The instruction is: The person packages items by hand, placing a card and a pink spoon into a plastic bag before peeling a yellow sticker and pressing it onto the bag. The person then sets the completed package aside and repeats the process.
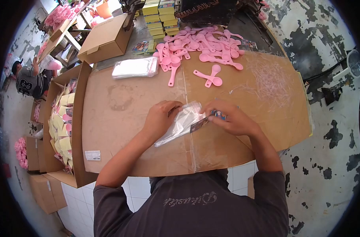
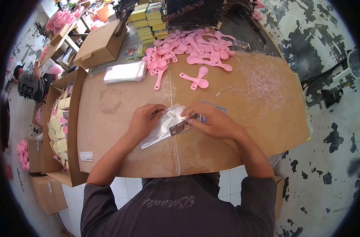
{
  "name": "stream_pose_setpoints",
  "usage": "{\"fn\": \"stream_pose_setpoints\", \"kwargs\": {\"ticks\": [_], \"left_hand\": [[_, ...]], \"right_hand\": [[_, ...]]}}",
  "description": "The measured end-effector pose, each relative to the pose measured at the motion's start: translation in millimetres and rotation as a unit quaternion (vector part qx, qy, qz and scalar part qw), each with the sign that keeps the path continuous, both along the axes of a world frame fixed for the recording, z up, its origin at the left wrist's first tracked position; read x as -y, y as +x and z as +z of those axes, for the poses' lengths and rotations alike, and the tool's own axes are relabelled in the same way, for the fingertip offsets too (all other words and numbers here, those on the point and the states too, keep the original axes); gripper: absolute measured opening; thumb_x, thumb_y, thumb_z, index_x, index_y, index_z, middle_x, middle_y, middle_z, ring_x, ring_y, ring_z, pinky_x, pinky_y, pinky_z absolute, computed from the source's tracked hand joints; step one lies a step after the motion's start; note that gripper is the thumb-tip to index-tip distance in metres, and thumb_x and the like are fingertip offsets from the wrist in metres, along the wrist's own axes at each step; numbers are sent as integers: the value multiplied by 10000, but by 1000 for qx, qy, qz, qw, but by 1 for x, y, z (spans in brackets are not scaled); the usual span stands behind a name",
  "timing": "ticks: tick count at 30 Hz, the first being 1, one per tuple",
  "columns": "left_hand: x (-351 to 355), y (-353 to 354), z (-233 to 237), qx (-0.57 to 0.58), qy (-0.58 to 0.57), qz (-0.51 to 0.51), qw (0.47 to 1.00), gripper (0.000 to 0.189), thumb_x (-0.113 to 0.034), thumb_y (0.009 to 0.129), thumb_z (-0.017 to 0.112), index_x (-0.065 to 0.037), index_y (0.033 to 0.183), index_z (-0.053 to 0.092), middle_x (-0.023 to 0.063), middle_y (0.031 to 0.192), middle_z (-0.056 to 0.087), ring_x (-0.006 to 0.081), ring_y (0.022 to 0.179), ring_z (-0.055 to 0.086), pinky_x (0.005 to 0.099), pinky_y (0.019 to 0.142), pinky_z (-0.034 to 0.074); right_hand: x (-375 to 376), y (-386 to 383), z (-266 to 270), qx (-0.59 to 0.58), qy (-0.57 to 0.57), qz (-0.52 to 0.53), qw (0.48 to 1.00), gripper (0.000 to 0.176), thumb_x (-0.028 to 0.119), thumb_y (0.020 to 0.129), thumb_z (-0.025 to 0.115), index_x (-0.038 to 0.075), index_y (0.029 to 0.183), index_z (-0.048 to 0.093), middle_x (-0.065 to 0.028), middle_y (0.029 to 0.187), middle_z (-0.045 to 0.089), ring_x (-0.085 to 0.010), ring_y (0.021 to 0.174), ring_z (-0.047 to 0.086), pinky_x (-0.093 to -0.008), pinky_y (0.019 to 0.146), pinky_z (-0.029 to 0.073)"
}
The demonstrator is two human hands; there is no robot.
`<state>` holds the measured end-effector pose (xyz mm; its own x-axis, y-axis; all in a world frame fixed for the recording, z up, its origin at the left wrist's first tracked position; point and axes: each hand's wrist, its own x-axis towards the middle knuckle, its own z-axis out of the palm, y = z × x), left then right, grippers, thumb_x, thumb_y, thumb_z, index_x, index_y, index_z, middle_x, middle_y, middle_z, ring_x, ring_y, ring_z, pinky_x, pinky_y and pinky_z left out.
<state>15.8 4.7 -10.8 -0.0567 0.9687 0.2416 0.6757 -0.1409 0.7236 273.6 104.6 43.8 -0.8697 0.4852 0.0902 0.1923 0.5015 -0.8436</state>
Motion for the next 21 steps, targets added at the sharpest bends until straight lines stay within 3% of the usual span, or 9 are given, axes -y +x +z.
{"fn": "stream_pose_setpoints", "kwargs": {"ticks": [2,5,8,13,16,21], "left_hand": [[2,0,5,-4,-7,6,1000,122,-97,922,709,-28,1018,737,155,871,739,323,784,707,417,718,546],[5,-2,6,16,-33,31,999,112,-104,953,687,-20,1017,723,162,856,743,319,800,726,393,716,565],[9,-4,14,71,-90,30,993,143,-88,997,657,18,1084,698,154,1005,771,225,890,758,328,764,579],[6,-14,-3,274,-29,45,960,199,-88,1026,612,40,1177,630,138,1070,763,211,906,751,331,795,584],[9,-26,6,376,-53,32,925,216,-73,1031,597,34,1218,601,153,1068,756,205,899,747,329,786,591],[16,-19,34,460,-124,-17,879,261,-49,1028,619,51,1266,583,162,1050,758,174,872,743,291,793,600]], "right_hand": [[3,-7,-16,16,55,27,998,260,70,943,680,38,1200,664,-133,1095,702,-287,1024,669,-399,935,519],[2,-10,-36,23,144,59,988,323,78,938,668,37,1257,650,-151,1165,705,-319,1086,661,-435,1017,490],[2,-7,-37,11,172,70,982,351,76,929,665,33,1277,650,-152,1217,702,-323,1135,649,-443,1070,460],[-1,-4,-39,23,179,80,980,372,10,893,661,34,1264,651,-122,1298,685,-317,1268,603,-450,1102,450],[-2,-5,-38,12,164,75,983,289,19,901,663,28,1190,661,-109,1311,686,-324,1240,605,-441,1071,452],[-7,5,-23,20,60,-4,998,339,79,938,690,70,1274,651,-81,1023,724,-197,884,654,-349,801,521]]}}
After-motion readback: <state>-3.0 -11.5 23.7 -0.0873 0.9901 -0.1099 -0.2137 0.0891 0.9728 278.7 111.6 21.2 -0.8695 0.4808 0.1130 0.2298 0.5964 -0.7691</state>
